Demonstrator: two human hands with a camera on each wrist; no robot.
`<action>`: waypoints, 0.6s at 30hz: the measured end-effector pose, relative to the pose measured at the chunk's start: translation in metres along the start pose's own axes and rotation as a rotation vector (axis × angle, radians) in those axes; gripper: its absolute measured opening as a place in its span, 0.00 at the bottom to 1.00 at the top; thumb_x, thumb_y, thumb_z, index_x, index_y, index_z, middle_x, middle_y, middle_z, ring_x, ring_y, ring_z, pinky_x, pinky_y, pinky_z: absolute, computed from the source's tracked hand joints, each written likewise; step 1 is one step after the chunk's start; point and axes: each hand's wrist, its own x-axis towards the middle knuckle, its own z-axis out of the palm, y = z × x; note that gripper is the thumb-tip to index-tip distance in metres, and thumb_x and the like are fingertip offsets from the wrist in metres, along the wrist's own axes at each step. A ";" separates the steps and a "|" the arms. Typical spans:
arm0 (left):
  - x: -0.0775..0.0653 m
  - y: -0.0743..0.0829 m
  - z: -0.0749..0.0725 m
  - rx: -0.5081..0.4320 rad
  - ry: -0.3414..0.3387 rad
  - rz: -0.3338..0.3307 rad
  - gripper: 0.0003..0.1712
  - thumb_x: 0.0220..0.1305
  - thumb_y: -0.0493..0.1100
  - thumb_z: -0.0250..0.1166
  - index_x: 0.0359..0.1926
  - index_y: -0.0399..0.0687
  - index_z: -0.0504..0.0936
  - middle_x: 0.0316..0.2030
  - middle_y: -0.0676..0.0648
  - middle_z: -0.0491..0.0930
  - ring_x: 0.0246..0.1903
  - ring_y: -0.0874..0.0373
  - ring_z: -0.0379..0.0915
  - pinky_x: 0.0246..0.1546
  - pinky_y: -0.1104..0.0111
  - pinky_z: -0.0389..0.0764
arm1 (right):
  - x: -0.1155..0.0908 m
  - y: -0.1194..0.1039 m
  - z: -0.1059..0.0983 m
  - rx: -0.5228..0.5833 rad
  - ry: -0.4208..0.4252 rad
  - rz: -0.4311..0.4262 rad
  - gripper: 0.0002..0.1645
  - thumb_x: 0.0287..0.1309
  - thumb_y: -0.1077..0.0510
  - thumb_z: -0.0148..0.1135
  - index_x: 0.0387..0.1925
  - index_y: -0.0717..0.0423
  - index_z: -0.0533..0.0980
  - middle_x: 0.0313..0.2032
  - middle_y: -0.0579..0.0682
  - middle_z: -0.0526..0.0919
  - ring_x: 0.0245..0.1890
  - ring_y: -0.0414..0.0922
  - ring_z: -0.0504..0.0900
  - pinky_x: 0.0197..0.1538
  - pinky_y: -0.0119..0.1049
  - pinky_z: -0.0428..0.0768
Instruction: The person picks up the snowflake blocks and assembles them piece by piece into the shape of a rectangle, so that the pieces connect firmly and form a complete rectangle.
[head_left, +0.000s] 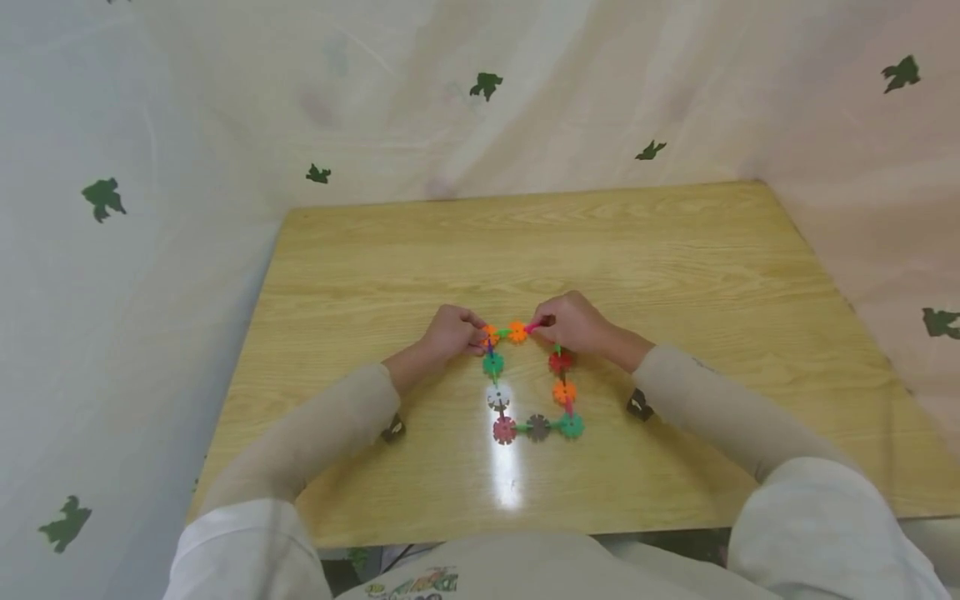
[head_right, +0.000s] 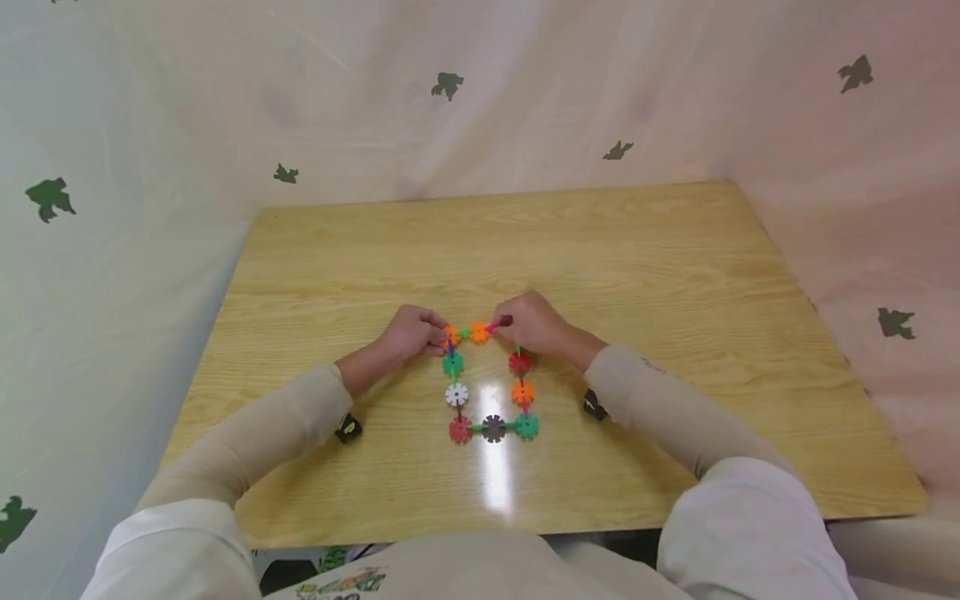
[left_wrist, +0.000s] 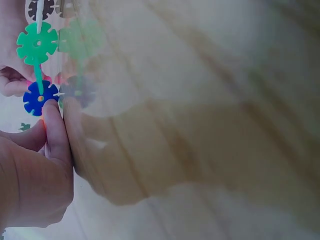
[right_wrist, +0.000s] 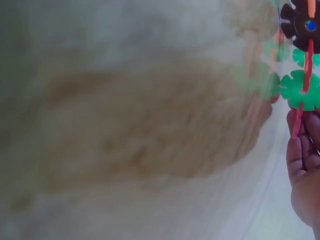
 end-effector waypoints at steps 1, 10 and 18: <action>0.000 0.000 0.000 0.003 0.003 0.000 0.09 0.64 0.23 0.62 0.46 0.24 0.80 0.33 0.38 0.82 0.21 0.57 0.80 0.28 0.70 0.88 | 0.000 0.001 0.000 -0.001 0.002 -0.012 0.04 0.58 0.64 0.73 0.29 0.53 0.88 0.26 0.43 0.87 0.24 0.37 0.80 0.28 0.30 0.81; 0.003 0.001 0.003 0.020 0.001 -0.006 0.10 0.65 0.23 0.60 0.47 0.25 0.81 0.32 0.39 0.82 0.19 0.57 0.80 0.26 0.70 0.88 | 0.000 -0.001 -0.014 0.049 -0.070 0.037 0.09 0.61 0.61 0.71 0.42 0.60 0.86 0.37 0.50 0.89 0.37 0.45 0.86 0.42 0.39 0.87; 0.001 0.003 0.002 0.035 0.008 -0.016 0.12 0.64 0.24 0.62 0.48 0.25 0.81 0.31 0.38 0.83 0.19 0.58 0.80 0.27 0.70 0.88 | -0.011 0.001 -0.036 0.155 -0.127 0.356 0.11 0.65 0.60 0.60 0.44 0.64 0.82 0.34 0.54 0.85 0.32 0.47 0.82 0.36 0.37 0.83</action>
